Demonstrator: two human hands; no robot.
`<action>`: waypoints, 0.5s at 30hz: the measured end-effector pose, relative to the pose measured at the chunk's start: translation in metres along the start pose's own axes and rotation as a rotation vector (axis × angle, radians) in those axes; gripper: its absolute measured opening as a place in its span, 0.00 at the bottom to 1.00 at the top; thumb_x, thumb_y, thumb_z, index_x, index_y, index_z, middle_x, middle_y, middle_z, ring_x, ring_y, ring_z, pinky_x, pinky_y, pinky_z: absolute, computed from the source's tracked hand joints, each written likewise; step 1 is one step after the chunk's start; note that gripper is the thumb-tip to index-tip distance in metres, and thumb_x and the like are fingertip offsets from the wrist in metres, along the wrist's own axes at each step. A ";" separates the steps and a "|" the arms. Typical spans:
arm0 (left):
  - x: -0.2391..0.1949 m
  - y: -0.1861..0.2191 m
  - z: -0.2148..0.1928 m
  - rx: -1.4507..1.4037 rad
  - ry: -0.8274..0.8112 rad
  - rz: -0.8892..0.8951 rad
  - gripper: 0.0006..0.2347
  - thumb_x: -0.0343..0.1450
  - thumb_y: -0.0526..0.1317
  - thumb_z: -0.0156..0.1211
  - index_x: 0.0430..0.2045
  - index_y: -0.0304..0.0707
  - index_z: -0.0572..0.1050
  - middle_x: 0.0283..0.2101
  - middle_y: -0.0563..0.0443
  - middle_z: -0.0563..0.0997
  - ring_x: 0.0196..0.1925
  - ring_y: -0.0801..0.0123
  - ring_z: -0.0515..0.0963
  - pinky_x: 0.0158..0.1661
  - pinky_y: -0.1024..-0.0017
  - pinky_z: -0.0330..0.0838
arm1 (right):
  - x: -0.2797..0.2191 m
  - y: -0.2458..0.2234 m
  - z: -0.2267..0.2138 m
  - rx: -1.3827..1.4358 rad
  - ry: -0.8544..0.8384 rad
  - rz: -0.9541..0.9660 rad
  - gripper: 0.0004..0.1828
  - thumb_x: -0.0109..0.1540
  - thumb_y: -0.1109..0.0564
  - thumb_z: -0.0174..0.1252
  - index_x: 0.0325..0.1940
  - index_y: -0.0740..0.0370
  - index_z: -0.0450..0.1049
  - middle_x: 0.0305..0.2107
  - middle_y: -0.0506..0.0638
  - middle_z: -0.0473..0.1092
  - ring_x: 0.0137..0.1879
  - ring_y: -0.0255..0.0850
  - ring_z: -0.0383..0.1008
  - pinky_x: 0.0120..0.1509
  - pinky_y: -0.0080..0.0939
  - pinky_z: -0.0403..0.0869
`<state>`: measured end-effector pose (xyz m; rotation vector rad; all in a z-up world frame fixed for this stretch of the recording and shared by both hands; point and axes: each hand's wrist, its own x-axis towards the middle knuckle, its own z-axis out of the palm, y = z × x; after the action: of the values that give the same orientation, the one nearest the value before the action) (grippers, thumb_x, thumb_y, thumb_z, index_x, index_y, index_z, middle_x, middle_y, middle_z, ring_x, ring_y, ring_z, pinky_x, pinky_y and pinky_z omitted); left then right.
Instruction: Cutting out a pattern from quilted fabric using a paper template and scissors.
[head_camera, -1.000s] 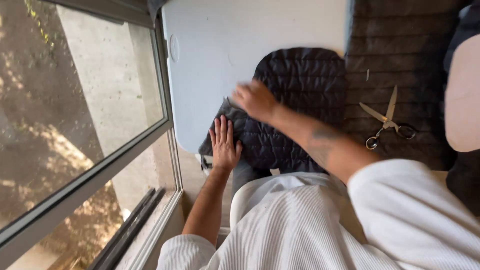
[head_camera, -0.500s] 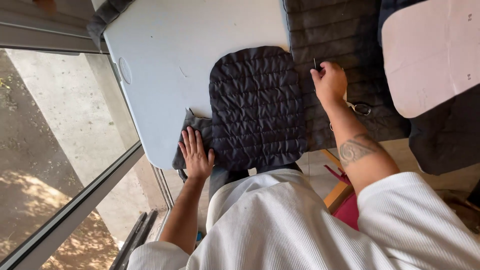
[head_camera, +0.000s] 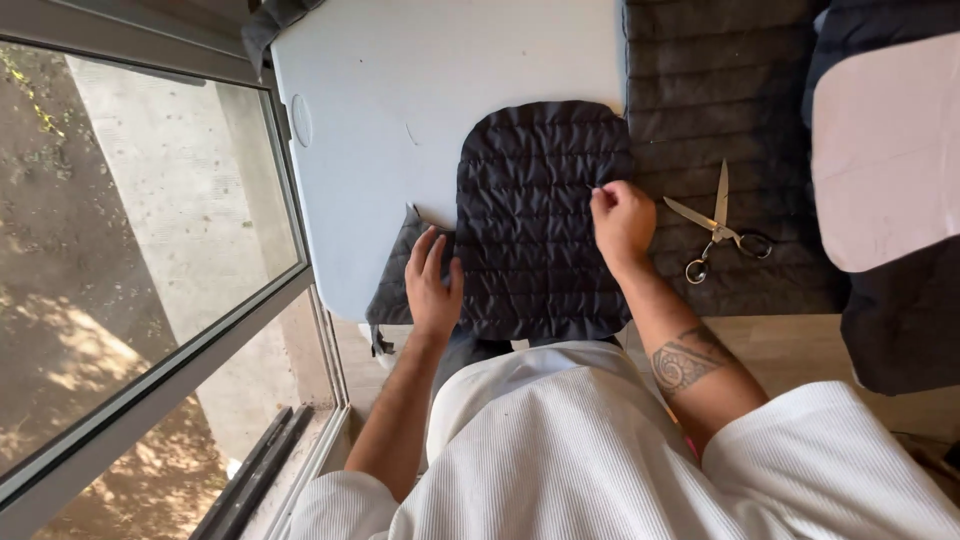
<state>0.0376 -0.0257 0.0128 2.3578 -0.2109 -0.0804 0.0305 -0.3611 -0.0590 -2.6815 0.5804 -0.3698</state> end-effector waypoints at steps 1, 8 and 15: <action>-0.005 -0.004 -0.001 -0.004 -0.005 -0.008 0.16 0.75 0.35 0.58 0.58 0.31 0.74 0.65 0.39 0.71 0.67 0.49 0.72 0.62 0.55 0.67 | 0.010 0.001 -0.010 -0.006 -0.008 0.000 0.06 0.54 0.53 0.70 0.31 0.51 0.79 0.20 0.48 0.74 0.29 0.50 0.79 0.34 0.47 0.77; -0.027 -0.014 -0.018 0.043 -0.073 -0.061 0.15 0.76 0.37 0.58 0.58 0.38 0.74 0.57 0.48 0.75 0.59 0.59 0.77 0.54 0.61 0.71 | 0.075 0.066 -0.013 -0.312 -0.023 -0.142 0.13 0.55 0.56 0.71 0.43 0.48 0.81 0.36 0.44 0.70 0.35 0.49 0.78 0.36 0.50 0.79; -0.009 -0.005 -0.028 -0.078 -0.067 -0.066 0.11 0.75 0.34 0.55 0.51 0.37 0.77 0.45 0.50 0.78 0.43 0.60 0.83 0.42 0.63 0.77 | 0.083 0.061 -0.012 -0.236 0.031 -0.251 0.10 0.58 0.54 0.73 0.38 0.43 0.77 0.34 0.38 0.68 0.37 0.42 0.79 0.39 0.41 0.79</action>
<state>0.0325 -0.0013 0.0293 2.2859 -0.1600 -0.1966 0.0783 -0.4529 -0.0584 -2.9908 0.3118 -0.4353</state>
